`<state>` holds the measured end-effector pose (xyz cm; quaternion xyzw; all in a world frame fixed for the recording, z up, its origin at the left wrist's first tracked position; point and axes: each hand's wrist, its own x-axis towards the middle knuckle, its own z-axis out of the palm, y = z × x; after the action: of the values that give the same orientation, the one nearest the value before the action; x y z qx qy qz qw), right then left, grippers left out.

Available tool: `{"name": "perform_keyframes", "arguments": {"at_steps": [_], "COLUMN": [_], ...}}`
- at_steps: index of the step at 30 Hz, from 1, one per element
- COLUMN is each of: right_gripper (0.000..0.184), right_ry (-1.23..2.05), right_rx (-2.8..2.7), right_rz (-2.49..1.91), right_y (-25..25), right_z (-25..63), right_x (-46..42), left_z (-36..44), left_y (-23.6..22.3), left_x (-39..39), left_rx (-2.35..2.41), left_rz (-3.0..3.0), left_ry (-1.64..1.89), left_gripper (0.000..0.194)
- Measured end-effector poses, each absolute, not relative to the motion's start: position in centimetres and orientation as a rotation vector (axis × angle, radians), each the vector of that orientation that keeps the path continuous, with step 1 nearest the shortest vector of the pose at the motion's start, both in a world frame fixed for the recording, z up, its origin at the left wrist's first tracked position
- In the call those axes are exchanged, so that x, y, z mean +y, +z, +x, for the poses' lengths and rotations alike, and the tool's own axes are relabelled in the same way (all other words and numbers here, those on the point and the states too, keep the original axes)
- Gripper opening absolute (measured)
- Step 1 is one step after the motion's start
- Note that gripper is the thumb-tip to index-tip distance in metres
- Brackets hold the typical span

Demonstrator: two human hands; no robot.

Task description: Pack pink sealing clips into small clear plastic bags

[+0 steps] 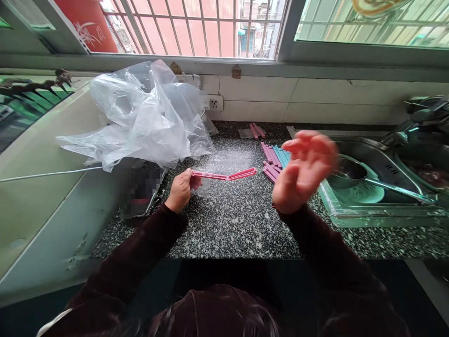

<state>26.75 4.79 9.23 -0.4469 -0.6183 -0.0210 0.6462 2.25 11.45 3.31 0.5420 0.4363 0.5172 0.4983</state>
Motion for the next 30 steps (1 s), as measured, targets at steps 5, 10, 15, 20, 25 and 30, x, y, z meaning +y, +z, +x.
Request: {"name": "perform_keyframes", "arguments": {"at_steps": [5,10,15,20,25,30], "right_gripper": [0.029,0.026,0.006,0.004,0.005,0.005], "right_ry": [0.096,0.144,0.124,0.092,0.105,0.099], "right_rx": [-1.686,-1.8,-1.716,-1.737,-1.74,-1.755], "right_rz": [-1.022,-1.026,-0.997,-1.029,-1.055,-1.046], "right_y": [5.3,3.2,3.5,3.4,3.1,3.0], "right_z": [23.8,22.7,22.3,22.4,22.6,22.8], "right_x": [5.4,5.7,5.7,5.6,5.7,5.8], "left_z": [2.3,2.5,2.7,2.7,2.6,2.7], "left_y": [3.6,3.6,3.5,3.4,3.2,3.4], "left_x": [11.2,11.1,11.1,11.1,11.2,11.1], "left_rx": [1.07,1.01,0.96,0.944,0.932,0.943], "left_rz": [1.32,1.37,1.338,1.3,1.302,1.277], "left_ry": [1.236,1.247,1.183,1.16,1.161,1.155], "left_gripper": [0.049,0.052,0.05,0.048,0.049,0.048]}}
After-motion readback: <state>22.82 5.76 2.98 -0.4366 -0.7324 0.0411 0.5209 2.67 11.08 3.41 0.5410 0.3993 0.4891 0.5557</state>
